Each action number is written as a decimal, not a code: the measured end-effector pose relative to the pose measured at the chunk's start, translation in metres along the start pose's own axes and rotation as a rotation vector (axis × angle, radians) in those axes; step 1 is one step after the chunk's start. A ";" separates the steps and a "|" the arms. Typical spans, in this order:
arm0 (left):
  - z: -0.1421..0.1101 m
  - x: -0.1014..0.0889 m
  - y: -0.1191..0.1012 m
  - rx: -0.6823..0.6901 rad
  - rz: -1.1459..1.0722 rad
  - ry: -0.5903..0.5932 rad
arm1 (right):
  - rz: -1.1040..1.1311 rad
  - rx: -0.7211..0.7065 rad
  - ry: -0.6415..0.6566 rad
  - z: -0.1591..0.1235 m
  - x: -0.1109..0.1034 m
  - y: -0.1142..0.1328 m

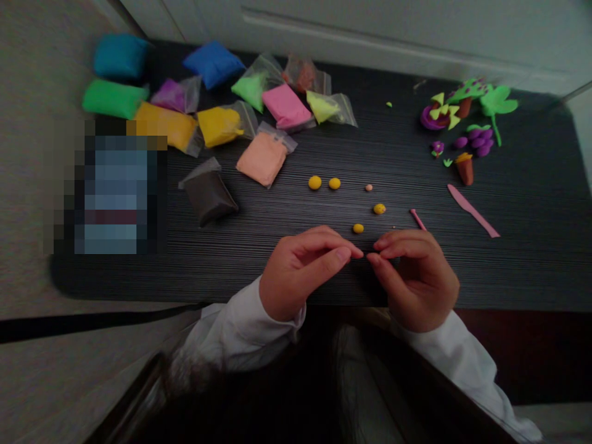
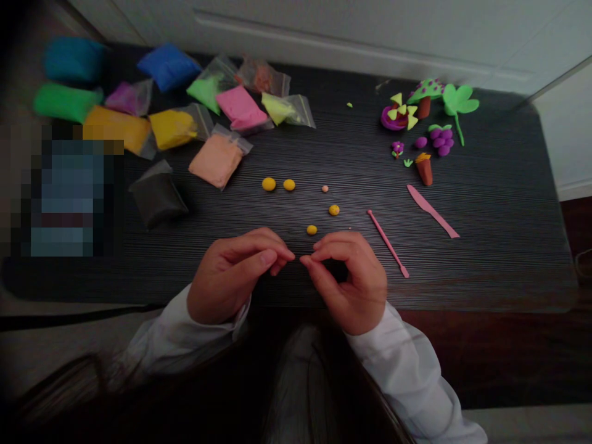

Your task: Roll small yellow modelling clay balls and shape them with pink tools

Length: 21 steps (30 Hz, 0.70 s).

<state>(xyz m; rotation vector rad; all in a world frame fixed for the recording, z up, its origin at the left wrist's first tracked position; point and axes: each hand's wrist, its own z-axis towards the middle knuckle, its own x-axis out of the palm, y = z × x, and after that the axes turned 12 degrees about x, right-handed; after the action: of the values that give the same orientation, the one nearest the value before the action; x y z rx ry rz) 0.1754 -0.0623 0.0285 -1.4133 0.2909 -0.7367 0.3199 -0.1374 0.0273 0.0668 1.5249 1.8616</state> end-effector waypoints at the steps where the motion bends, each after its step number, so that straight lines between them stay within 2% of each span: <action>1: 0.000 0.000 0.000 -0.002 0.000 -0.001 | -0.006 0.001 -0.003 0.000 0.000 0.000; 9: 0.000 0.000 -0.001 -0.013 0.003 -0.007 | -0.047 -0.032 0.007 0.000 -0.002 0.001; 12: 0.000 0.000 -0.001 -0.013 0.002 0.000 | -0.233 -0.075 0.062 -0.001 -0.012 -0.003; 17: 0.000 0.000 0.000 -0.009 -0.028 0.010 | -0.642 -0.089 0.252 0.001 -0.025 -0.016; 21: -0.001 -0.001 -0.001 -0.007 -0.045 0.005 | -0.714 -0.093 0.295 0.004 -0.026 -0.021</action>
<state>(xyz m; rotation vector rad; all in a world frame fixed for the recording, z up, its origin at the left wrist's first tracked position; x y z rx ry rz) 0.1738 -0.0627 0.0286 -1.4286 0.2671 -0.7768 0.3511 -0.1469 0.0201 -0.7304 1.3908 1.3875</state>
